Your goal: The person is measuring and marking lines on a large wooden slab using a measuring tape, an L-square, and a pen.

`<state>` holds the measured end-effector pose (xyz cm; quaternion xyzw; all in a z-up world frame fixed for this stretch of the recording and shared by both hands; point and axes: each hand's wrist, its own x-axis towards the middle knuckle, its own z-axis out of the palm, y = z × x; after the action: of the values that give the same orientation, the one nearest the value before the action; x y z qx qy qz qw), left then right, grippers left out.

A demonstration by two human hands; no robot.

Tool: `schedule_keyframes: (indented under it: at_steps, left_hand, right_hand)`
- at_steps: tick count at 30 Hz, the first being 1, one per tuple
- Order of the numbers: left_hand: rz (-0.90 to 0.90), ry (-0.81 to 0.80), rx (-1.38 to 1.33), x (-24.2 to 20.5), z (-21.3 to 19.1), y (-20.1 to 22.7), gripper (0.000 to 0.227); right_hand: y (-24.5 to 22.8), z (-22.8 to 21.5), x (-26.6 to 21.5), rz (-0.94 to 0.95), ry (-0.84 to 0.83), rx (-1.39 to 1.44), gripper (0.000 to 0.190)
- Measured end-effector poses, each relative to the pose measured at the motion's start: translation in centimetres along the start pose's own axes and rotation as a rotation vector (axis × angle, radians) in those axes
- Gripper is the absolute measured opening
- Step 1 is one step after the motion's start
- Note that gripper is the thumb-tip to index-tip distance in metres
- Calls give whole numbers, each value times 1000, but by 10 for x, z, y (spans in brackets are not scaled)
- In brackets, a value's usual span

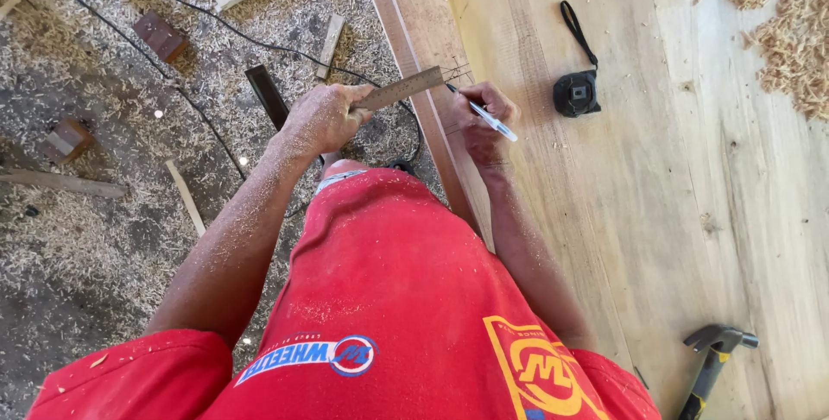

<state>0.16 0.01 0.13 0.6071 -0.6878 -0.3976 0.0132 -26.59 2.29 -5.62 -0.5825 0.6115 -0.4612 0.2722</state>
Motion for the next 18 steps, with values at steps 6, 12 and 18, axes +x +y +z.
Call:
schedule_keyframes:
  at_steps: [6, 12, 18]
  left_hand:
    - [4, -21, 1, -1, -1, -2, 43]
    - [53, 24, 2, 2, 11, -11, 49]
    - [129, 70, -34, -14, 13, -5, 43]
  right_hand:
    - [7, -15, 9, -88, 15, -113, 3]
    - [-21, -77, 9, -340, 294, -459, 6]
    - [2, -83, -53, -37, 365, -355, 4]
